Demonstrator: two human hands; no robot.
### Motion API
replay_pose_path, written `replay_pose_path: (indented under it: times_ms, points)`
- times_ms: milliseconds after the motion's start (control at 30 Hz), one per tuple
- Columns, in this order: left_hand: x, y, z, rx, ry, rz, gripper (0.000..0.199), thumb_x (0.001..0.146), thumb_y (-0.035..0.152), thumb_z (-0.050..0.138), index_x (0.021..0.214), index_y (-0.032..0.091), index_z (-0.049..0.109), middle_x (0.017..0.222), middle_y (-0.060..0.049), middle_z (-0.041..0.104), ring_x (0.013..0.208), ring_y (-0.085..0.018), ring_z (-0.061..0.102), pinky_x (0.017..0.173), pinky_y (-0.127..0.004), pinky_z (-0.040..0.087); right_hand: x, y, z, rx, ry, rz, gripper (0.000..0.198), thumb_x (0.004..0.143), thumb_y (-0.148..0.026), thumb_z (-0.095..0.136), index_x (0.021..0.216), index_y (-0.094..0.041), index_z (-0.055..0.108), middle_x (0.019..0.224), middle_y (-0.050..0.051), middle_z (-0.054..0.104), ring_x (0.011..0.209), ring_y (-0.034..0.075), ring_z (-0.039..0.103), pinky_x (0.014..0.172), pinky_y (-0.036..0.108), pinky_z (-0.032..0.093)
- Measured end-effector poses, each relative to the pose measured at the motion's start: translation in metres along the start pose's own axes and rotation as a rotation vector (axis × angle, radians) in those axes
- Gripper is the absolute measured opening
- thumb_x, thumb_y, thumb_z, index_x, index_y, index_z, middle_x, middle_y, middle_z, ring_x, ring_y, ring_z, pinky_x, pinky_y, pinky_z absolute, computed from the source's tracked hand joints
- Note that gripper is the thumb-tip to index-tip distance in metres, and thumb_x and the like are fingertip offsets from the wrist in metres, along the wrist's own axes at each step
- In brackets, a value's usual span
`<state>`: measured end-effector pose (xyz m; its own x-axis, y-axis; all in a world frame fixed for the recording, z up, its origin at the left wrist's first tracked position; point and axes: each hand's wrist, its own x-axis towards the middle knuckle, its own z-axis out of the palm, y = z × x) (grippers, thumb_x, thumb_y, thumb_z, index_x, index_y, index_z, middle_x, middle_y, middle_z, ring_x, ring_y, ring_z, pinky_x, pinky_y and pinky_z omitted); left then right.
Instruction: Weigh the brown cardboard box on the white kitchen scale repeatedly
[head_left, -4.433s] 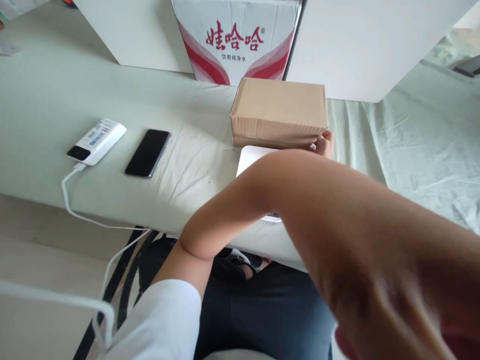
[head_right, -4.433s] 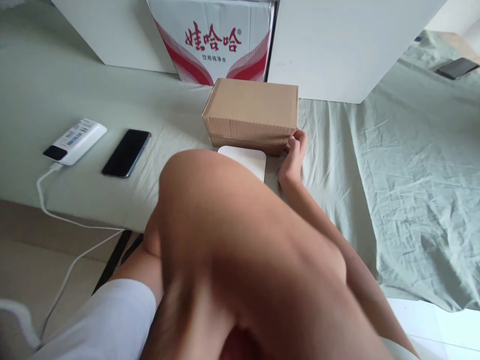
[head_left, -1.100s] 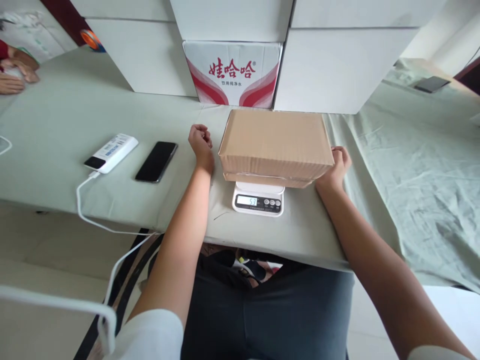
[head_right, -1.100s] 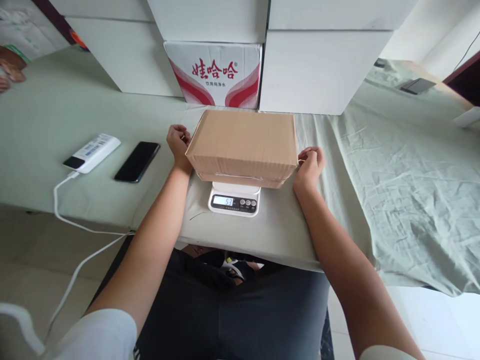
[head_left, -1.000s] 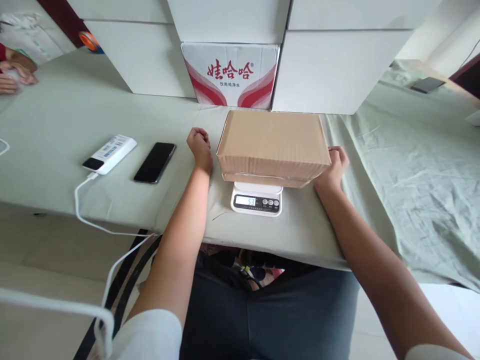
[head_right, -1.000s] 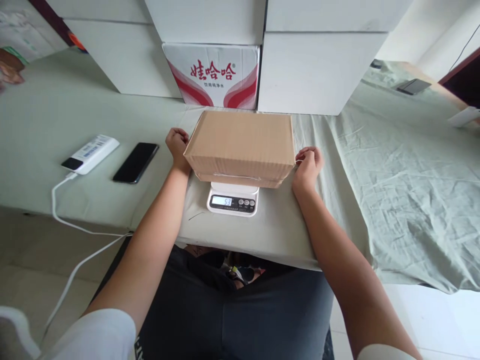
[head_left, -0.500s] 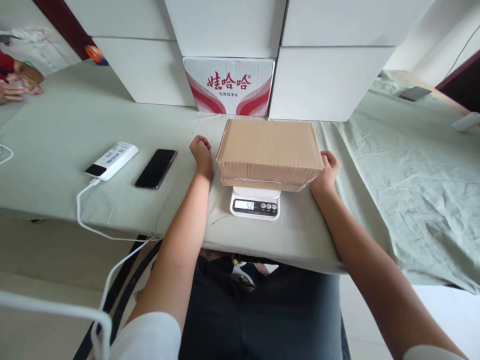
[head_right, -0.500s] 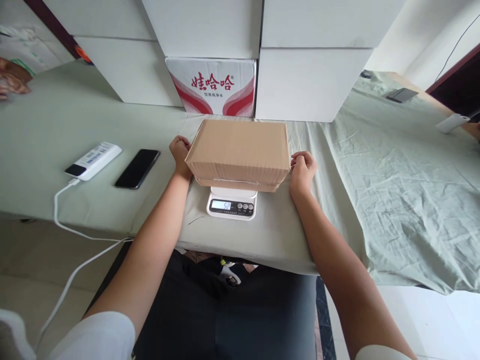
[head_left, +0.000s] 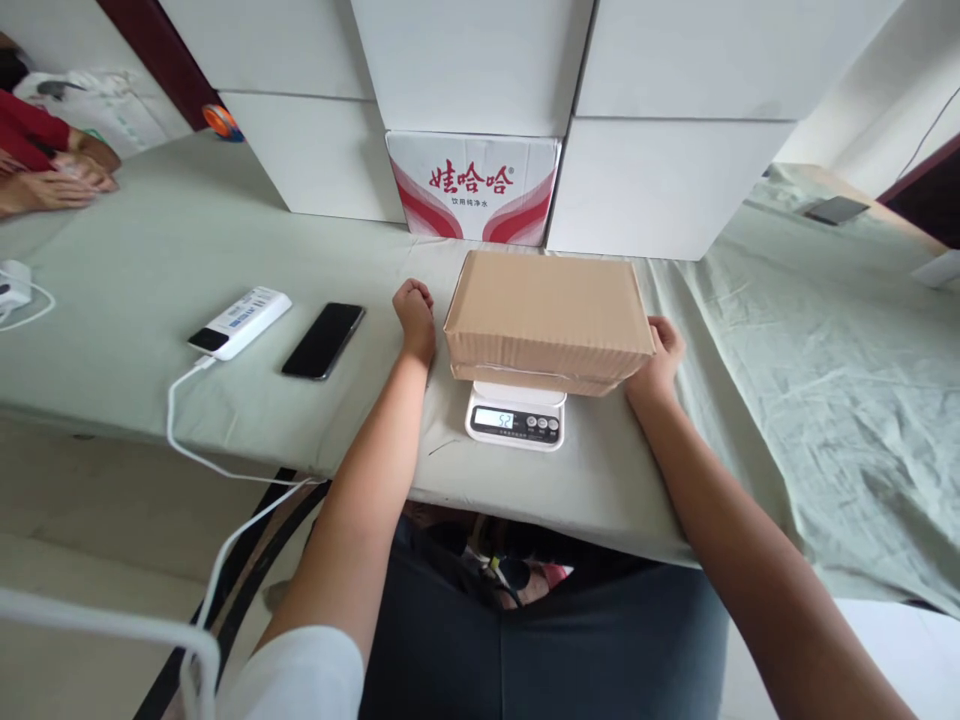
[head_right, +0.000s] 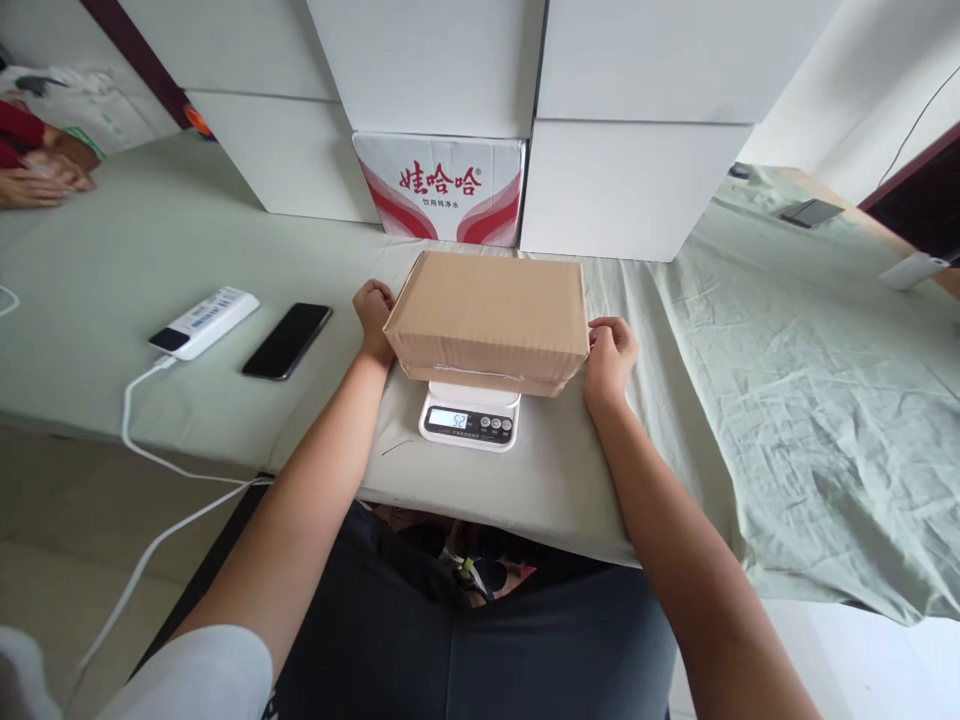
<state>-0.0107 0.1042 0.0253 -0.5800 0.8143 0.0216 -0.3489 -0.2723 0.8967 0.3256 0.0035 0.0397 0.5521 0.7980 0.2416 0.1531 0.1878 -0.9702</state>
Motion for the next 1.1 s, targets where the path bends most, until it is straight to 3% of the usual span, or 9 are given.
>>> replay_pose_path:
  times_ms: [167, 367, 533, 733, 900, 1000, 1100]
  points:
    - [-0.005, 0.004, -0.001, 0.008, -0.037, -0.007, 0.042, 0.102, 0.010, 0.055, 0.068, 0.022, 0.034, 0.060, 0.004, 0.019, 0.061, -0.013, 0.020, 0.064, -0.039, 0.011, -0.002, -0.003, 0.001, 0.025, 0.061, 0.035, 0.011, 0.073, -0.034, 0.059, 0.073, -0.023, 0.061, 0.066, -0.004, 0.049, 0.065, 0.014, 0.047, 0.061, 0.028, 0.032]
    - [-0.016, 0.018, -0.002, 0.090, -0.055, -0.010, 0.039, 0.089, -0.004, 0.053, 0.062, 0.021, 0.040, 0.058, 0.004, 0.031, 0.058, -0.013, 0.028, 0.058, -0.031, 0.017, -0.004, -0.004, -0.001, 0.029, 0.028, 0.038, 0.011, 0.069, -0.032, 0.057, 0.070, -0.022, 0.061, 0.065, -0.003, 0.049, 0.066, 0.014, 0.048, 0.061, 0.028, 0.032]
    - [-0.018, 0.022, -0.001, 0.077, -0.004, -0.048, 0.039, 0.089, -0.002, 0.055, 0.064, 0.021, 0.037, 0.061, 0.005, 0.031, 0.056, -0.012, 0.028, 0.056, -0.029, 0.019, -0.005, -0.005, -0.001, 0.002, 0.020, 0.029, 0.010, 0.069, -0.030, 0.057, 0.068, -0.022, 0.062, 0.063, -0.003, 0.050, 0.065, 0.014, 0.047, 0.062, 0.028, 0.032]
    - [-0.018, 0.023, -0.001, 0.093, -0.033, -0.061, 0.041, 0.092, -0.005, 0.048, 0.062, 0.021, 0.041, 0.058, 0.005, 0.030, 0.055, -0.012, 0.026, 0.055, -0.027, 0.015, -0.003, -0.003, -0.002, -0.020, 0.015, 0.035, 0.013, 0.074, -0.033, 0.060, 0.070, -0.022, 0.063, 0.063, -0.004, 0.048, 0.066, 0.014, 0.047, 0.061, 0.028, 0.032]
    - [-0.037, 0.032, 0.004, 0.071, -0.200, 0.047, 0.046, 0.095, -0.007, 0.048, 0.058, 0.020, 0.044, 0.056, 0.005, 0.032, 0.053, -0.010, 0.027, 0.053, -0.026, 0.019, -0.005, -0.004, -0.004, 0.001, -0.001, 0.011, 0.023, 0.077, -0.044, 0.067, 0.070, -0.022, 0.064, 0.063, -0.004, 0.047, 0.063, 0.014, 0.047, 0.060, 0.028, 0.033]
    - [-0.050, 0.039, 0.008, -0.023, -0.346, 0.064, 0.050, 0.107, 0.008, 0.054, 0.061, 0.022, 0.043, 0.057, 0.005, 0.031, 0.052, -0.011, 0.027, 0.051, -0.026, 0.023, -0.011, -0.009, -0.003, 0.096, 0.003, -0.046, 0.028, 0.080, -0.050, 0.068, 0.071, -0.023, 0.063, 0.063, -0.004, 0.043, 0.062, 0.014, 0.046, 0.060, 0.029, 0.036]
    - [-0.057, 0.044, 0.008, -0.122, -0.437, 0.018, 0.062, 0.114, 0.048, 0.062, 0.063, 0.024, 0.036, 0.058, 0.006, 0.026, 0.048, -0.012, 0.025, 0.048, -0.028, 0.026, -0.020, -0.014, 0.001, 0.244, 0.011, -0.095, 0.031, 0.083, -0.054, 0.066, 0.077, -0.024, 0.063, 0.068, -0.003, 0.046, 0.063, 0.014, 0.046, 0.060, 0.029, 0.039]
